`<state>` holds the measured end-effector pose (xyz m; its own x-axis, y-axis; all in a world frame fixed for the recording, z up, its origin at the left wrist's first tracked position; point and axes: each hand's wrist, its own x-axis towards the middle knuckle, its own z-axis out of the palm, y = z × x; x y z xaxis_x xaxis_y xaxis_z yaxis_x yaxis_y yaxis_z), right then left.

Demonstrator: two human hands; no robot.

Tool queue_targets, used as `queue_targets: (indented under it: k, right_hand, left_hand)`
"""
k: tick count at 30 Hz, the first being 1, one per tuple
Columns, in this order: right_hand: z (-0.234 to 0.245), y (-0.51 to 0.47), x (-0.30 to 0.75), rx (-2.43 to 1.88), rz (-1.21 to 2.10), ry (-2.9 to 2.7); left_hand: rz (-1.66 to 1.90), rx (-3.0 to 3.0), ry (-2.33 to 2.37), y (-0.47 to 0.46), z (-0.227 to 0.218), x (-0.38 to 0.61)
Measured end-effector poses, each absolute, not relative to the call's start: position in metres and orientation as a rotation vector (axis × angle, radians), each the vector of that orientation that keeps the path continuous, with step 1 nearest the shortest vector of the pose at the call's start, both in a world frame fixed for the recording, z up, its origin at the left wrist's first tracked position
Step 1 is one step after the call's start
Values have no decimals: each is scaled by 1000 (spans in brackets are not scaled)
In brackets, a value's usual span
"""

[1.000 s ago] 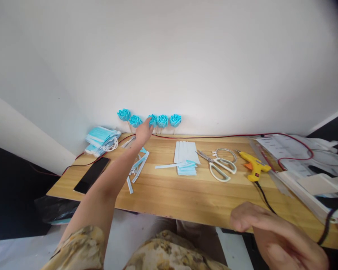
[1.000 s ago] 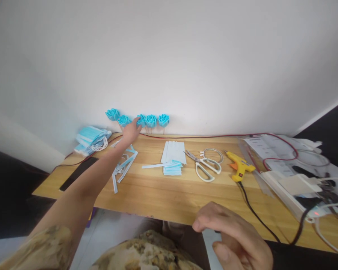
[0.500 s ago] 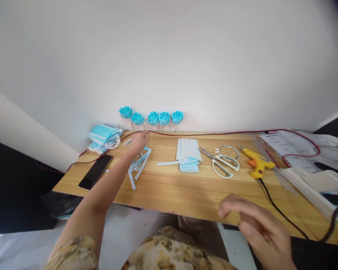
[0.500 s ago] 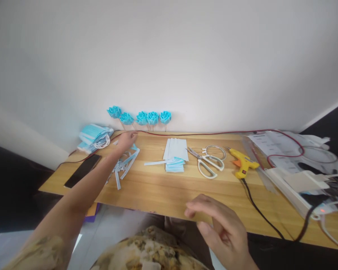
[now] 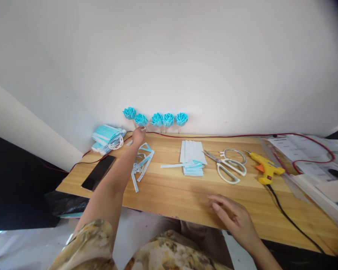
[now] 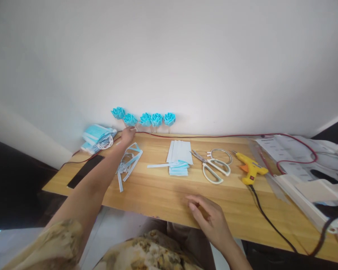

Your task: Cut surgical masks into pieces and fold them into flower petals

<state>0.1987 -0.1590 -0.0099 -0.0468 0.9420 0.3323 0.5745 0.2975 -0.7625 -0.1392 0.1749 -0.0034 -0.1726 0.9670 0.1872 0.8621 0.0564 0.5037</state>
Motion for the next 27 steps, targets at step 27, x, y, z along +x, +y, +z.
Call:
queue_targets:
  k: [27]
  right_hand:
    - [-27, -152, 203, -1414, 781, -1711]
  left_hand:
    - [813, 1944, 2247, 184, -12, -147]
